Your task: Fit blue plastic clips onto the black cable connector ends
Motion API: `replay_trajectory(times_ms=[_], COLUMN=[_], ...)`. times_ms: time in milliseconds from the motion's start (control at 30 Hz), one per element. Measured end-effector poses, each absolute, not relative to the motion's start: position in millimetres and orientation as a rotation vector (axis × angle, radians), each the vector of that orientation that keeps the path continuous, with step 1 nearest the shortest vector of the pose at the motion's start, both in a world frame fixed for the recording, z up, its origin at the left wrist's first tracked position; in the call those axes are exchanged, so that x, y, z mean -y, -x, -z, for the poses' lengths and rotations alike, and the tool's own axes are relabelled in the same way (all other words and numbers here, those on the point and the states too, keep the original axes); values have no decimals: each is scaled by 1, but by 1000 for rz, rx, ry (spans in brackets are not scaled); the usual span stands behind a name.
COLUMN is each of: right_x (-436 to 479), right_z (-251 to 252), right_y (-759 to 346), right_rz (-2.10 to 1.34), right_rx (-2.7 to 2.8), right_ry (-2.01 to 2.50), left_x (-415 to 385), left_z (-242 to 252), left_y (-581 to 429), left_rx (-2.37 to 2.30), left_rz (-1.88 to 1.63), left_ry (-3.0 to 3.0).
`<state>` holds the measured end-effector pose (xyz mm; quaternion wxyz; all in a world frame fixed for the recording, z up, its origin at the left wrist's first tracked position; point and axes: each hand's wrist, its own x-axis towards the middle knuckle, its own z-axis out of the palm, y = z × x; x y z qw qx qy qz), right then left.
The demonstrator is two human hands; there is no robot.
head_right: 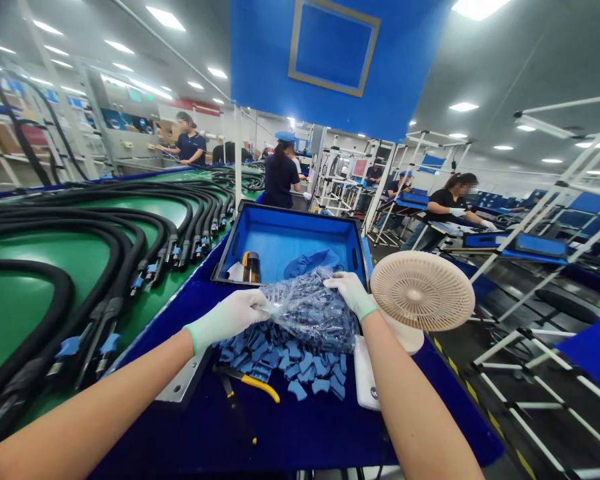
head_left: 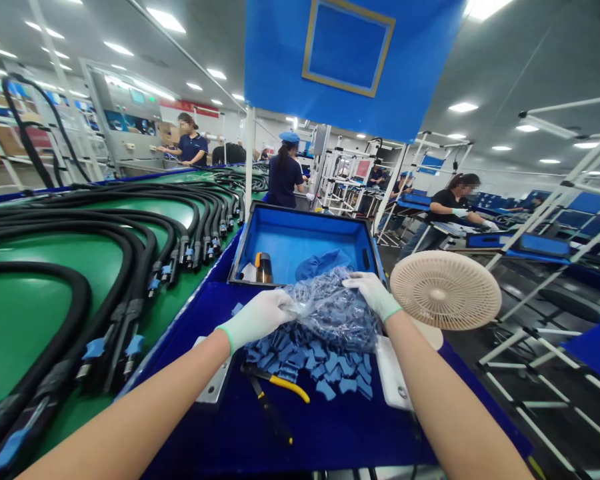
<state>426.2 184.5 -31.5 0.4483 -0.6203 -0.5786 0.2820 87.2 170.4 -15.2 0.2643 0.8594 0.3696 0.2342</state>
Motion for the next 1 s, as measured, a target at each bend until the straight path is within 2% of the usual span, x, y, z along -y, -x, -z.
replay_trajectory(times_ms=[300, 633, 1000], right_x=[-191, -217, -211], right_z=[-19, -33, -49], right_y=[-400, -305, -292], right_rz=[-637, -744, -610], right_rx=[1317, 1496, 1419], right_ry=[1331, 1083, 1128], left_x=[-153, -153, -147], left_z=[-1, -6, -7], left_y=[-92, -57, -79], left_rx=[-977, -1181, -1135], left_rz=[-744, -778, -731], left_ry=[-2359, -2428, -2487])
